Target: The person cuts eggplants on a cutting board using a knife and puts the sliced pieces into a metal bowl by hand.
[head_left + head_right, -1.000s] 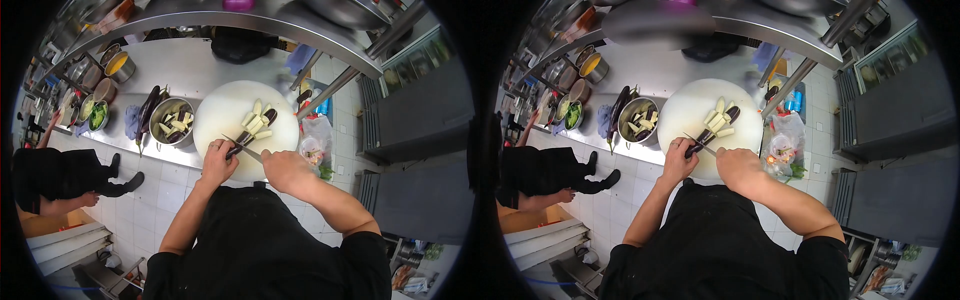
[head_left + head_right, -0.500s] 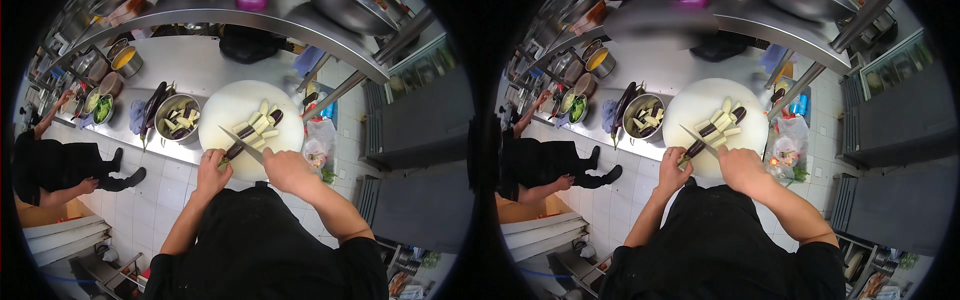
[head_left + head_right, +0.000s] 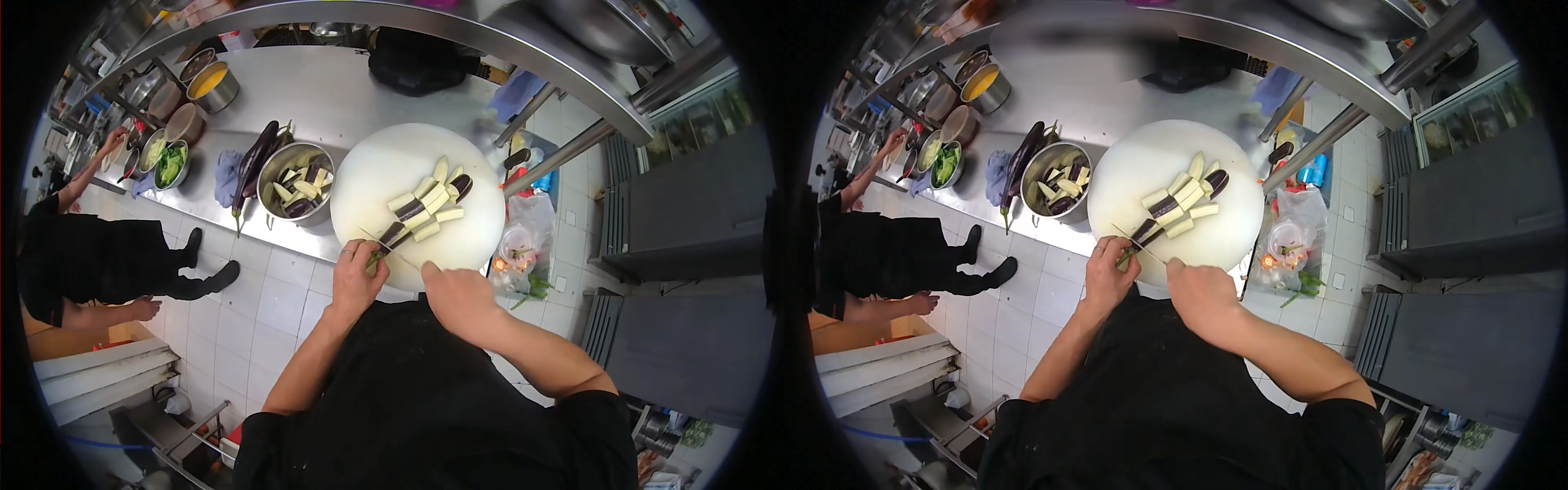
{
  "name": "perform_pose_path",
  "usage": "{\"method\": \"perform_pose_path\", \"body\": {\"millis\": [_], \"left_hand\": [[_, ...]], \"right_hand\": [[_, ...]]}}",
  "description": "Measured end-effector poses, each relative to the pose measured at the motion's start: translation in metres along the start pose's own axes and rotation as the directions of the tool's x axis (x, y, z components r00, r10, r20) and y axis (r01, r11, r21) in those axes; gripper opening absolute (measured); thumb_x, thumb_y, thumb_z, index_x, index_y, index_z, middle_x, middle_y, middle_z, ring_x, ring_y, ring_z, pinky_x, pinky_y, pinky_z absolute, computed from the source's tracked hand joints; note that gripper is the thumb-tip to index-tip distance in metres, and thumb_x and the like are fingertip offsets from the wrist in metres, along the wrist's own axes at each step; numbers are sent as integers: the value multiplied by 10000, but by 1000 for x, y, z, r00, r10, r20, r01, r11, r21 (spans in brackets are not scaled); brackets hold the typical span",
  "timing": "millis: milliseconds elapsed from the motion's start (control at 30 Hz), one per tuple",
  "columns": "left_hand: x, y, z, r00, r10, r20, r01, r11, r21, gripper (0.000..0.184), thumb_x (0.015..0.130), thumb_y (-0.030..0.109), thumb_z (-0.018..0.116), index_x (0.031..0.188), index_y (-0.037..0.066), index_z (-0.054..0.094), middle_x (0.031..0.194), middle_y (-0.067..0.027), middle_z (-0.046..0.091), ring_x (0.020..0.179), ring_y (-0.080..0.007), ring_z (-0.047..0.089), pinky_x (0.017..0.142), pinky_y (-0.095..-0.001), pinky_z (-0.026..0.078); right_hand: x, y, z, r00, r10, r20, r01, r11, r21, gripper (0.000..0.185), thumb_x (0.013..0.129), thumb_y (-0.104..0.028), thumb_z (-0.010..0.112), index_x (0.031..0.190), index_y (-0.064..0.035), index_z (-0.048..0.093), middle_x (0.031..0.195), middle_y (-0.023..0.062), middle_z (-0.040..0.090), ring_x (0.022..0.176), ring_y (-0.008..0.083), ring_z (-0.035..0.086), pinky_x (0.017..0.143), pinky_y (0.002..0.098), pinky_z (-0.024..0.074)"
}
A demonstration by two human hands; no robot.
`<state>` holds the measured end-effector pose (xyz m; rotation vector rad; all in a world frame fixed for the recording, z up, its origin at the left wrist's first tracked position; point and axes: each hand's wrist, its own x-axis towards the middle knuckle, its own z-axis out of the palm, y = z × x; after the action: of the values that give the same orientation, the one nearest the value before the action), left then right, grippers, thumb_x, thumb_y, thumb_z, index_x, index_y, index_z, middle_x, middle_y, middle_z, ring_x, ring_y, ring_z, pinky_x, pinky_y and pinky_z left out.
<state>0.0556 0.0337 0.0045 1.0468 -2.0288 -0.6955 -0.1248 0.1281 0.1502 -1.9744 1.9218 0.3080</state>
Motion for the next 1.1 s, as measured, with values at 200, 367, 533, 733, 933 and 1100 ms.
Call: {"method": "perform_pose_path", "body": {"millis": [200, 367, 533, 733, 933, 1100], "left_hand": [[2, 4, -9, 996, -91, 22, 92, 995, -36, 263, 846, -5, 779, 1090, 21, 684, 929, -93, 691, 774, -192, 682, 681, -328, 564], [20, 35, -7, 959, -282, 33, 251, 788, -563, 301, 867, -31, 788, 1142, -21, 667, 1031, -64, 715, 843, -116, 678, 700, -257, 559], [108, 133, -1, 989, 32, 146, 71, 757, -650, 703, 911, 80, 798, 1513, -17, 446, 1332, -203, 644, 1260, -288, 620, 1019, -425, 526], [97, 66, 8, 989, -34, 143, 40, 998, -40, 1042, 842, 140, 804, 1679, 14, 196, 1377, -341, 587, 1239, -499, 570, 1077, -549, 463], [70, 4, 8, 925, -1, 381, -114, 953, 281, 863, 883, 120, 770, 1625, 3, 345, 1210, -302, 623, 1107, -487, 588, 1010, -550, 484], [118, -42, 35, 981, -74, 180, 18, 955, 295, 552, 939, 204, 717, 1439, 6, 597, 1229, -281, 624, 1117, -475, 586, 973, -549, 494]], "right_hand": [[32, 20, 9, 999, -49, -13, 50, 994, 102, 199, 906, -88, 664, 1059, 24, 601, 818, 227, 757, 811, 388, 786, 722, 480, 622], [6, 20, 31, 995, -4, -97, 33, 952, 303, 216, 976, -161, 621, 1079, 27, 589, 809, 250, 739, 806, 456, 750, 751, 548, 591], [-12, 32, 34, 995, 65, -72, -21, 870, 493, 317, 1057, -285, 574, 1101, 29, 584, 831, 276, 723, 822, 495, 717, 776, 590, 559], [-77, 103, 67, 993, 115, -37, -51, 674, 737, 314, 1058, -327, 633, 1122, -19, 618, 764, 193, 687, 685, 403, 695, 673, 492, 554], [-111, 130, 99, 912, 138, 387, -409, 223, 885, 221, 1086, -249, 611, 1074, -29, 607, 670, 15, 546, 454, 111, 543, 438, 309, 451], [-77, 130, 117, 934, 75, 350, -350, -6, 937, 204, 1090, -217, 589, 1118, -17, 564, 673, 25, 544, 434, 136, 532, 386, 326, 453]]}}
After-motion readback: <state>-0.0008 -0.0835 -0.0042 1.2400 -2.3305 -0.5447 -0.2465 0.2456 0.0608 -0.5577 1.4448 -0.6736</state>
